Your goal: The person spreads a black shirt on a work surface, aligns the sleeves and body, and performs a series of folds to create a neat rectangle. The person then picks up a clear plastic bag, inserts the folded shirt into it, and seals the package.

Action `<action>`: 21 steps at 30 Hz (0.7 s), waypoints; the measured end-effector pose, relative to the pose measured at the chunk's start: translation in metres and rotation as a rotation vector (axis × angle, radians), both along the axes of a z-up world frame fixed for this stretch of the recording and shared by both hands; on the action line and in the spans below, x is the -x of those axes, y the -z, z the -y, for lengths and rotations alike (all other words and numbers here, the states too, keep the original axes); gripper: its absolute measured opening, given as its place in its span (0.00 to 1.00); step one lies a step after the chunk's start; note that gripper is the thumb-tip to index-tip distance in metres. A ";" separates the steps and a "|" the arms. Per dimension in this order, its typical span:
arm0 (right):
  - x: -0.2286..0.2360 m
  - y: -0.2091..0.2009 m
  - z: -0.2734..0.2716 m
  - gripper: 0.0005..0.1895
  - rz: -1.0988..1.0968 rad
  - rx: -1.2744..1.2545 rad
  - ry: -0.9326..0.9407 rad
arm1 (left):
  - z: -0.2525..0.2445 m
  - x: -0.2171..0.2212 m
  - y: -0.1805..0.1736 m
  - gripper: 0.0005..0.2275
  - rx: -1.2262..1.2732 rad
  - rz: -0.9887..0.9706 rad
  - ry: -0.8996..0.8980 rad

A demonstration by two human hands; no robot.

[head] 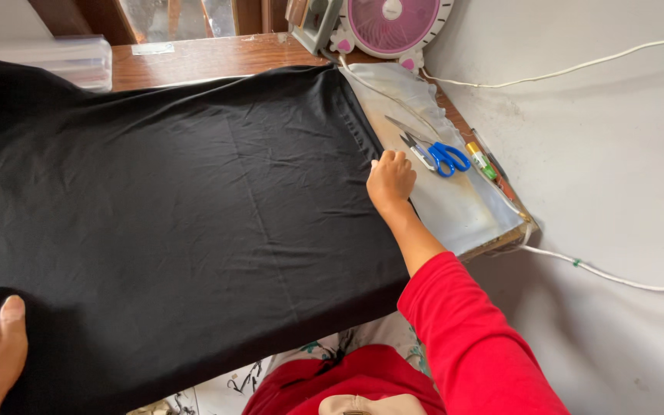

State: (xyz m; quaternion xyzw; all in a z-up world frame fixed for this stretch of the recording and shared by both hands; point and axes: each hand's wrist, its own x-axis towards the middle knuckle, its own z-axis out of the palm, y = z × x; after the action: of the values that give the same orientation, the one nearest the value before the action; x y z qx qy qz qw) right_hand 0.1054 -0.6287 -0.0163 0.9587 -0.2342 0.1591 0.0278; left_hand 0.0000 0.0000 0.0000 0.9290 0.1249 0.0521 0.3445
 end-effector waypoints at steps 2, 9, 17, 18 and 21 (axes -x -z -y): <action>-0.002 0.010 0.006 0.13 0.099 0.114 -0.087 | -0.010 0.001 0.009 0.28 0.054 -0.005 -0.020; -0.003 0.016 0.018 0.16 0.015 -0.006 -0.086 | 0.003 0.007 -0.015 0.28 0.104 -0.074 -0.037; 0.019 -0.004 -0.025 0.26 0.090 0.179 -0.177 | 0.048 0.001 -0.007 0.31 -0.350 -0.167 -0.073; 0.028 -0.010 -0.054 0.29 0.237 0.220 -0.291 | 0.070 0.005 0.002 0.31 -0.568 -0.136 -0.086; 0.098 -0.070 -0.204 0.21 0.276 -0.225 -0.877 | 0.205 0.028 -0.031 0.20 -1.003 0.476 0.141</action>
State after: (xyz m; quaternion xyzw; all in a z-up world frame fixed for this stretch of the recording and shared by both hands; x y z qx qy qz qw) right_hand 0.0075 -0.4249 0.0538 0.9341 0.1754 0.2554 -0.1775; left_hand -0.0285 -0.2048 0.0307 0.9478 -0.0587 0.2905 -0.1180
